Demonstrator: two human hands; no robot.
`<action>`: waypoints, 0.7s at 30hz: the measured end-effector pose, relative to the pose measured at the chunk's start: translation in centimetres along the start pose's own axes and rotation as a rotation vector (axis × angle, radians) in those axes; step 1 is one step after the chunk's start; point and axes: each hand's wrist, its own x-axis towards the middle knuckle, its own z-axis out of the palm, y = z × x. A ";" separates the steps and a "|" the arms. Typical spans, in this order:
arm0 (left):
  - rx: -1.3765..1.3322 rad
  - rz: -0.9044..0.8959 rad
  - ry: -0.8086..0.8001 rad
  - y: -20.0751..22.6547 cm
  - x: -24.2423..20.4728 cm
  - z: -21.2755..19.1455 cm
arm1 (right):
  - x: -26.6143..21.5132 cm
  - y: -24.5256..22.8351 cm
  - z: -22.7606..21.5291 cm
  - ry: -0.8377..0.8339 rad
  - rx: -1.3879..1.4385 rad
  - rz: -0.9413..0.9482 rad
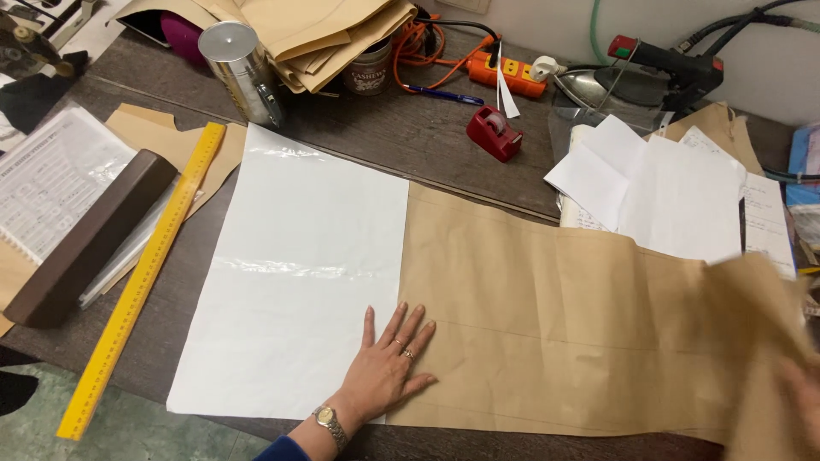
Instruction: The person measures and marks a large white sheet of paper using a ruler and a pen. They then place a brown paper template on the white sheet and use scissors to cut along the template's outline.
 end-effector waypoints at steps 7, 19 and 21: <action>-0.023 -0.011 -0.005 0.0 -0.1 0.2 | -10.3 -32.6 9.0 -0.385 0.027 0.257; -0.050 -0.024 0.001 0.0 -0.2 0.1 | -12.7 -31.2 11.2 -0.626 -0.205 0.255; -0.064 -0.021 0.002 0.0 -0.1 0.0 | -12.5 -28.0 12.0 -0.611 -0.177 0.163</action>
